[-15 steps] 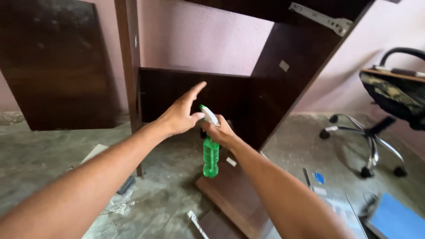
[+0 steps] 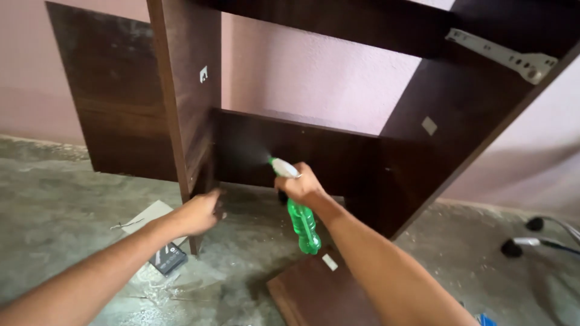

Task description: Assemble a wooden computer desk by connecting panels and cleaning surfaces.

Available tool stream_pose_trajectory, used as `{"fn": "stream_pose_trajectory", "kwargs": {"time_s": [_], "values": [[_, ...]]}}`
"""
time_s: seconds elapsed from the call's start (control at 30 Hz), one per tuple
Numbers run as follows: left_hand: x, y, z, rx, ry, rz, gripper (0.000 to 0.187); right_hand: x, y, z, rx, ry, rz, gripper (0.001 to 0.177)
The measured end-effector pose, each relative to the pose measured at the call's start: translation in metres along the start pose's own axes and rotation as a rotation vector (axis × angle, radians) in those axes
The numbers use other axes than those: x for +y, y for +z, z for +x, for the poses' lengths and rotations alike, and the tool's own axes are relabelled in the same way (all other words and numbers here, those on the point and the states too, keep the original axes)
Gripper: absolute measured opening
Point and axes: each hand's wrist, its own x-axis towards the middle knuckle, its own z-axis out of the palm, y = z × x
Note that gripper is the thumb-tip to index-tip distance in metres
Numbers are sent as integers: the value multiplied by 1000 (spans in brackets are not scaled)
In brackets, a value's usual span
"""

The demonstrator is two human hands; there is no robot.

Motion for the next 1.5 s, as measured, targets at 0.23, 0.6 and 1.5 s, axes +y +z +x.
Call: {"fn": "stream_pose_trajectory", "kwargs": {"time_s": [0.23, 0.6, 1.5], "values": [[29, -16, -25, 5, -265, 25, 44, 7, 18, -6, -138, -72, -47, 27], [65, -11, -40, 43, -397, 82, 46, 25, 67, -31, -283, 50, -244, 45], [230, 8, 19, -156, -232, 403, 51, 96, -49, -75, 275, -365, -144, 28]]}}
